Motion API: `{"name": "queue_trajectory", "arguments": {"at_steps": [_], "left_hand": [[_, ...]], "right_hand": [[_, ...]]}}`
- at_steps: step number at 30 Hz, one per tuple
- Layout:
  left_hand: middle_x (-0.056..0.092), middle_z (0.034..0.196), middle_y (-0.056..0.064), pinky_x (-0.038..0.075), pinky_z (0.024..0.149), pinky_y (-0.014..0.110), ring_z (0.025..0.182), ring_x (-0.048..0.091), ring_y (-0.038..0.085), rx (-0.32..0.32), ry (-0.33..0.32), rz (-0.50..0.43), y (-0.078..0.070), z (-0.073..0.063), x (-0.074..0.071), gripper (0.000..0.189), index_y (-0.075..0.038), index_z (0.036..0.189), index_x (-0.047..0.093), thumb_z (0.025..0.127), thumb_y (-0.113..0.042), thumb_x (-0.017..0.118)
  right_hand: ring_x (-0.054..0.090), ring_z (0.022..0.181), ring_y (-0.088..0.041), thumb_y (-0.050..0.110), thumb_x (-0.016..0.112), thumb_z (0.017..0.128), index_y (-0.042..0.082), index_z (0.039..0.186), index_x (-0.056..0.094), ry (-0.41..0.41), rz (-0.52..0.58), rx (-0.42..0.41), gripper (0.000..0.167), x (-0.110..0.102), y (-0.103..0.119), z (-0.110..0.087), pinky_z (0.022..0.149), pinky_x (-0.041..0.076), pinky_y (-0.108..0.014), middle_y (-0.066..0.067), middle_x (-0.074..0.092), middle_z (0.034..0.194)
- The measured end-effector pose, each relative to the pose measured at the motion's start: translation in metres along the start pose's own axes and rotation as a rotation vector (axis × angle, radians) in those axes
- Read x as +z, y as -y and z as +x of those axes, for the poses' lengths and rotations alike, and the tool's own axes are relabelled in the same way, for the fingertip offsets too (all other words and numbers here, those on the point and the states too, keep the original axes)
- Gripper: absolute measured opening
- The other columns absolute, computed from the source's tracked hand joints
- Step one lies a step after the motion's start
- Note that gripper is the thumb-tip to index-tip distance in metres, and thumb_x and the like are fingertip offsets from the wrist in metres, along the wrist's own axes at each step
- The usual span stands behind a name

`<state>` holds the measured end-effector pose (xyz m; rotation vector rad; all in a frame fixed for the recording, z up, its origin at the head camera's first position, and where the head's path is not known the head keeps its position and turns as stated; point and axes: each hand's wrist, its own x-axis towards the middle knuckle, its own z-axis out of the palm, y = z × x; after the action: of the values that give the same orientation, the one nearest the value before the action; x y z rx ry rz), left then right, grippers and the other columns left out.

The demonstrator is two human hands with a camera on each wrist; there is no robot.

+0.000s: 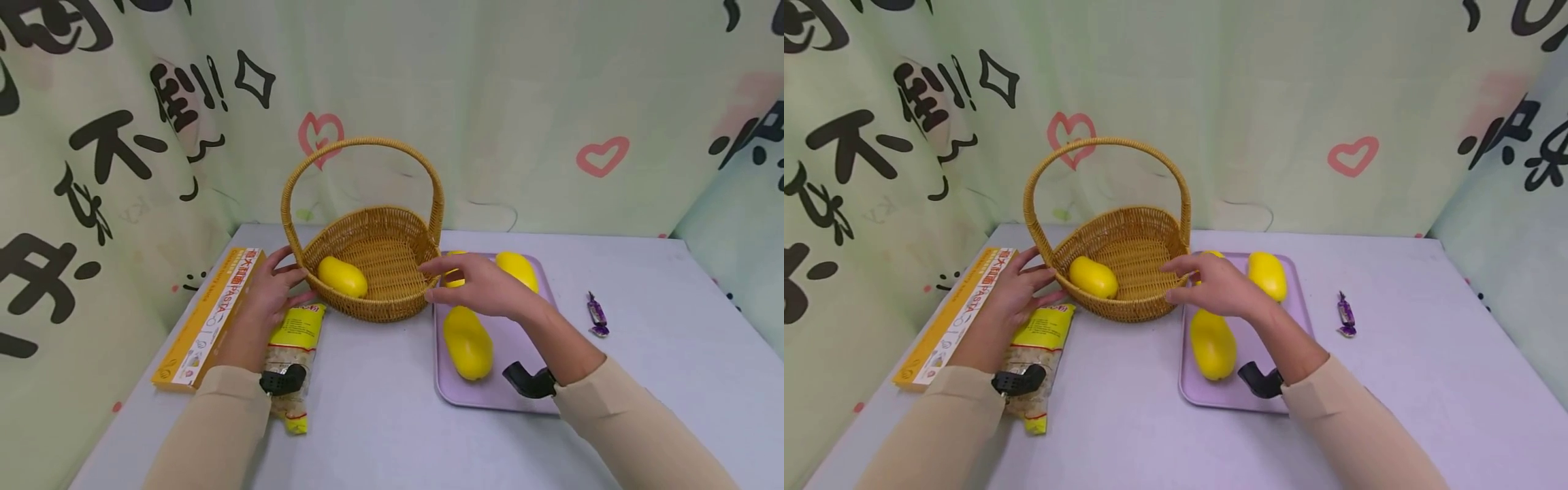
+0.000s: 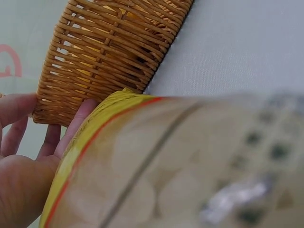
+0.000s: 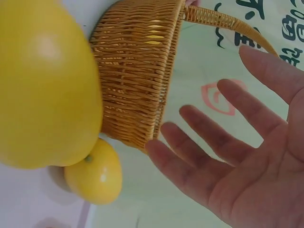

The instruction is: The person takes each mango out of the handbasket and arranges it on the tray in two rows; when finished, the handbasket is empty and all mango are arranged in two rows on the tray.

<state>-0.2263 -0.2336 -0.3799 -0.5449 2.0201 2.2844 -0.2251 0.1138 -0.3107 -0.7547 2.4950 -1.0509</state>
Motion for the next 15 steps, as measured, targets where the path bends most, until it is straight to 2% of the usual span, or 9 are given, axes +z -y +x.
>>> {"name": "queue_trajectory", "arguments": {"at_steps": [3,4,6,11,15], "left_hand": [[0.038,0.158,0.018,0.052,0.107,0.054,0.141,0.047,0.033,0.001,0.006,-0.003,0.000,0.001,0.000,0.066,-0.027,0.163,0.032,0.105,-0.003,0.054],[0.038,0.158,0.018,0.053,0.107,0.054,0.141,0.047,0.033,0.001,0.008,-0.004,0.000,0.001,0.000,0.066,-0.027,0.163,0.032,0.105,-0.003,0.054],[0.039,0.158,0.019,0.053,0.106,0.054,0.141,0.047,0.033,0.006,0.014,-0.004,0.000,0.002,-0.001,0.066,-0.027,0.163,0.032,0.106,-0.004,0.054],[0.038,0.158,0.019,0.053,0.106,0.053,0.141,0.047,0.033,0.012,0.025,-0.004,0.002,0.003,-0.001,0.065,-0.027,0.163,0.032,0.106,-0.004,0.053],[0.038,0.158,0.019,0.053,0.106,0.053,0.141,0.047,0.033,0.012,0.023,-0.009,0.003,0.003,-0.001,0.065,-0.027,0.163,0.032,0.106,-0.004,0.053]], "right_hand": [[0.064,0.112,-0.032,0.028,0.072,0.098,0.014,0.141,0.063,0.042,0.033,0.027,0.046,-0.004,0.005,0.012,0.086,0.060,-0.037,-0.015,0.063,0.138],[0.064,0.110,-0.030,0.028,0.072,0.098,0.015,0.141,0.063,0.053,0.033,0.033,0.046,-0.005,0.006,0.016,0.085,0.059,-0.035,-0.015,0.063,0.137],[0.064,0.111,-0.028,0.028,0.072,0.097,0.016,0.142,0.063,0.072,0.029,0.041,0.047,-0.008,0.009,0.024,0.088,0.057,-0.036,-0.014,0.064,0.137],[0.059,0.131,-0.029,0.026,0.071,0.097,0.019,0.144,0.061,0.132,0.005,0.012,0.048,-0.017,0.017,0.047,0.109,0.051,-0.049,-0.009,0.063,0.143],[0.061,0.127,-0.029,0.026,0.071,0.097,0.023,0.143,0.062,0.198,-0.002,0.018,0.047,-0.022,0.024,0.065,0.102,0.055,-0.048,-0.007,0.063,0.143]]}}
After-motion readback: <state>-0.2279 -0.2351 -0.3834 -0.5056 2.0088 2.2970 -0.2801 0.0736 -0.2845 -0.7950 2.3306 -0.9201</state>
